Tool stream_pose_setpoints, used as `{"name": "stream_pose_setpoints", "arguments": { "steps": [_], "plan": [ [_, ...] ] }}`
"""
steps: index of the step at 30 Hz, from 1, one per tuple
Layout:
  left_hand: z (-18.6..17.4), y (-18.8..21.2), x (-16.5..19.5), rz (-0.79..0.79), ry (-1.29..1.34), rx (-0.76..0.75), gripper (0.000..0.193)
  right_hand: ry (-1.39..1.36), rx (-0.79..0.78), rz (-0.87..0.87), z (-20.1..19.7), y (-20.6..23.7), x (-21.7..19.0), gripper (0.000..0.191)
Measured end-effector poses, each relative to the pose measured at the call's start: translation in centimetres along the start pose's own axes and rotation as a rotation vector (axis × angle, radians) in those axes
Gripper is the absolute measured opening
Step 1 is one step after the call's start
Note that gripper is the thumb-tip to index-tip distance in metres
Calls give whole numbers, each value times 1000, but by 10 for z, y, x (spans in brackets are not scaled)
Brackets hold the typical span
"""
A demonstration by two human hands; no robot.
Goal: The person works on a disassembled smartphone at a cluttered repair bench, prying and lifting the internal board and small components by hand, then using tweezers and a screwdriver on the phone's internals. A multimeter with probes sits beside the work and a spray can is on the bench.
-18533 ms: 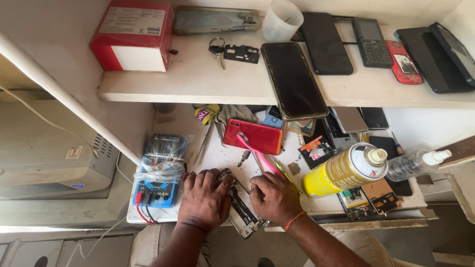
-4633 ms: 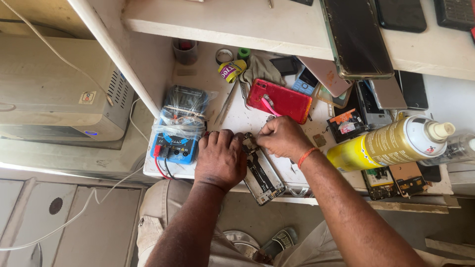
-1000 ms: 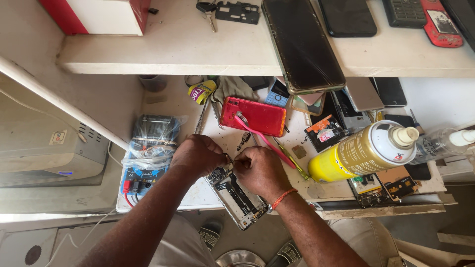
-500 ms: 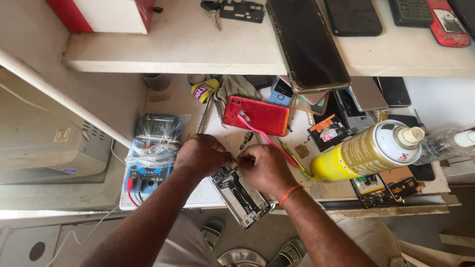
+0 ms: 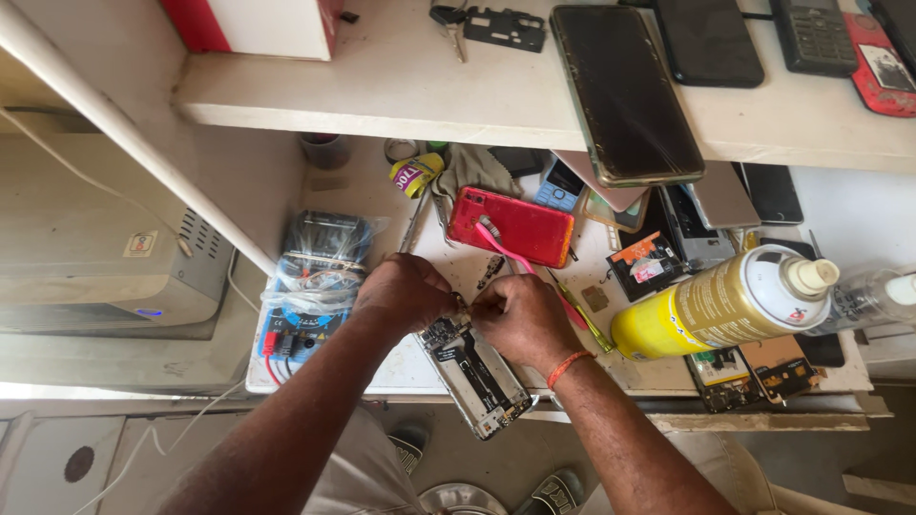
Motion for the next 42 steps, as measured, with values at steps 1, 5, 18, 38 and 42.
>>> {"name": "stream_pose_setpoints", "arguments": {
  "steps": [1,5,18,38,42],
  "plan": [
    [-1,1,0,-1,-9,7,28,-12,3,-2,0,0,0,15],
    [-2,2,5,4,-91,0,30,31,2,2,0,1,-1,14],
    [0,0,11,-22,-201,10,35,16,5,-52,0,4,2,11],
    [-4,0,11,-19,-159,-30,32,37,-70,-5,-3,-8,1,11],
    [-5,0,10,-10,-149,-8,32,49,-81,27,-3,-8,1,13]
  ]
}}
Point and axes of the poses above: each hand's wrist, its own y-axis away from the middle knuckle, its own z-axis out of the palm, x = y × z, the point moved 2 cm from there along -y, towards the middle knuckle, and after that the axes turned 7 degrees about -y, right-handed, at the moved point
